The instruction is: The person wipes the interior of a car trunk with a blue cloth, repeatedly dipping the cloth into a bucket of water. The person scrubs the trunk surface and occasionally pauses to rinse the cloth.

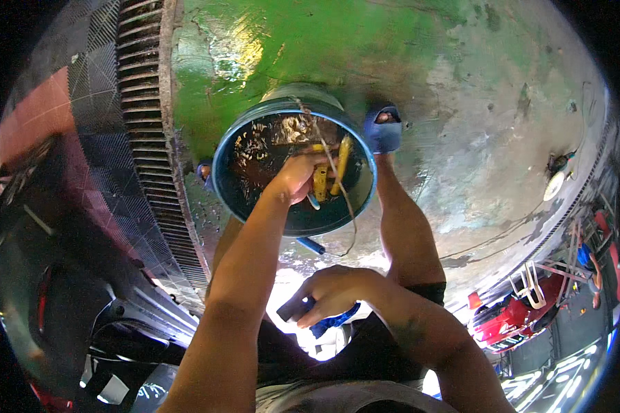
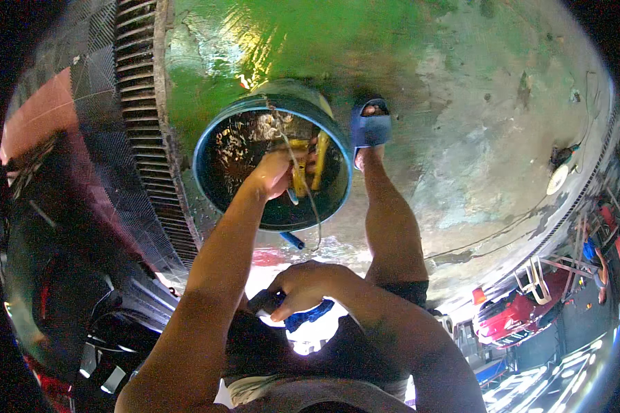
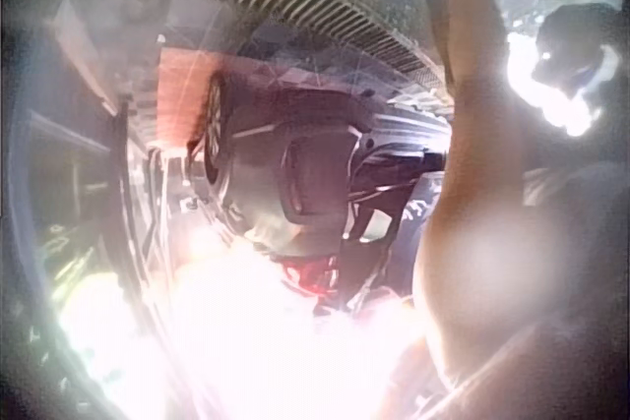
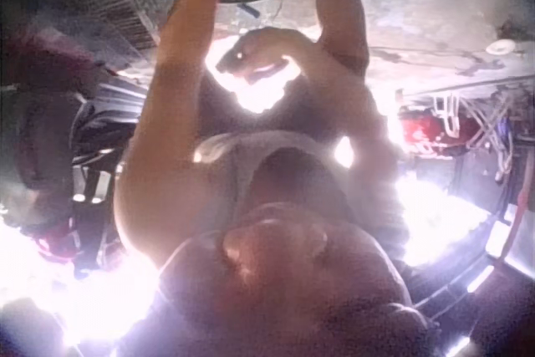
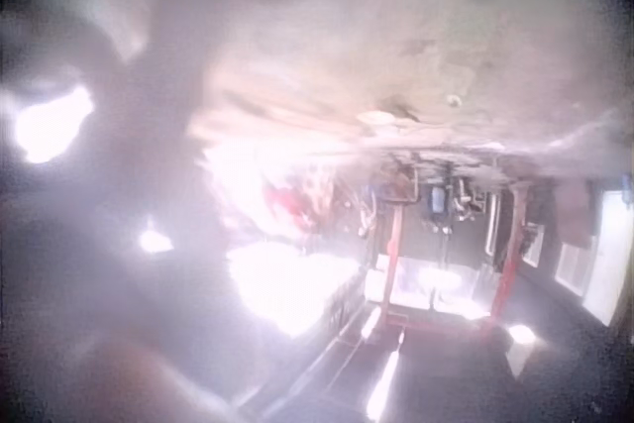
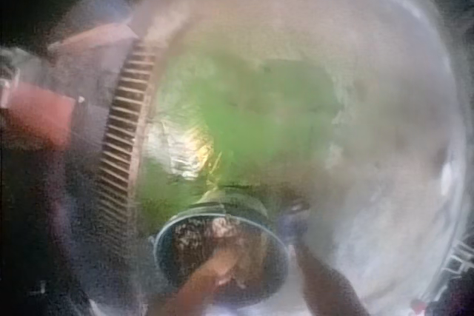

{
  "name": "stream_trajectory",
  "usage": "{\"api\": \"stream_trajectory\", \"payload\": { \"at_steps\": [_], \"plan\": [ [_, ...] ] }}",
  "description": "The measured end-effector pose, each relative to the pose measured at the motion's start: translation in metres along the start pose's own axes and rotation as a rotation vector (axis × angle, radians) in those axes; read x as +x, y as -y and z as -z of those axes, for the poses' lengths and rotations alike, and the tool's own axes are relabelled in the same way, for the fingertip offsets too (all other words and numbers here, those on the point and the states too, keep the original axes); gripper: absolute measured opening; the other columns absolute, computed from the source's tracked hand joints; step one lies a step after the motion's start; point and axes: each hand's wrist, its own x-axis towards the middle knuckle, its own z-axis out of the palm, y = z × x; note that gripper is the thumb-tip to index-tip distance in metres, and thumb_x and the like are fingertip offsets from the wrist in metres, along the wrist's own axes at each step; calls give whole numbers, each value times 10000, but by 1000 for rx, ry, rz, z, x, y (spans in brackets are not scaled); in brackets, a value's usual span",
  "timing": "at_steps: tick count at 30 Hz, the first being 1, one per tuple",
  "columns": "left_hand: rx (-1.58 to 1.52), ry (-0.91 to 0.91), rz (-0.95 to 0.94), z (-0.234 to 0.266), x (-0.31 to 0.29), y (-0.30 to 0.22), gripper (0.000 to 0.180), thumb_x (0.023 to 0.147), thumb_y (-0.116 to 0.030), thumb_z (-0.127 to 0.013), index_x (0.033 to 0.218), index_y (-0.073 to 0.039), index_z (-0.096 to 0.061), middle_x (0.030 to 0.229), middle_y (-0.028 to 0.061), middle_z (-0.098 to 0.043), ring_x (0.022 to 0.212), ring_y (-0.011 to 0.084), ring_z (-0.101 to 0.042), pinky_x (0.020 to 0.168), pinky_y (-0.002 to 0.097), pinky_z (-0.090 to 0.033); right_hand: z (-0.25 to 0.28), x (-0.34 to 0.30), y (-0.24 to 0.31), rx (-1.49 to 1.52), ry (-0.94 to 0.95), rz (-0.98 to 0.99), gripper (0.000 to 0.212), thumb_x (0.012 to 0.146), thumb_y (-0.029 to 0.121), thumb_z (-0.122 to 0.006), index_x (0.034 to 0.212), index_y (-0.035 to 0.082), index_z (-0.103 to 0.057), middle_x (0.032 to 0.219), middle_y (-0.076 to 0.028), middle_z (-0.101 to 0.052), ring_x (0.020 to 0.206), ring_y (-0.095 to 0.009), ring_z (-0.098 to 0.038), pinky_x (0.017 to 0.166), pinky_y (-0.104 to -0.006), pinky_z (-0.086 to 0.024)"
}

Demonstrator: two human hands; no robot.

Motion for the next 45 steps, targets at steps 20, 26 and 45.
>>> {"api": "stream_trajectory", "payload": {
  "at_steps": [20,26,45],
  "plan": [
    [1418,-498,-185,103,97,-43,464,994,-239,-602,1372,17,-685,1386,194,-689,1281,284,-629,1083,406,-471,-1,8,15,-28,-8,-82,542,919,566,-792,1343,228,-780,1287,-80,-807,1201,-285,-744,1053,-411,-549],
    [1627,-546,-41,115,147,-36,452,997,-254,-621,1356,14,-689,1352,186,-695,1249,278,-634,1059,406,-480,-4,-11,-1,-90,-101,27,451,920,588,-763,1162,210,-800,1014,-106,-828,962,-319,-794,846,-451,-588],
    [1679,-443,1,103,139,-6,424,1006,-300,-681,1303,1,-701,1242,162,-714,1149,258,-649,986,404,-505,20,-37,1,2,-82,-83,411,935,568,-769,1159,226,-813,969,-61,-828,932,-273,-793,851,-440,-582]
  ]
}}
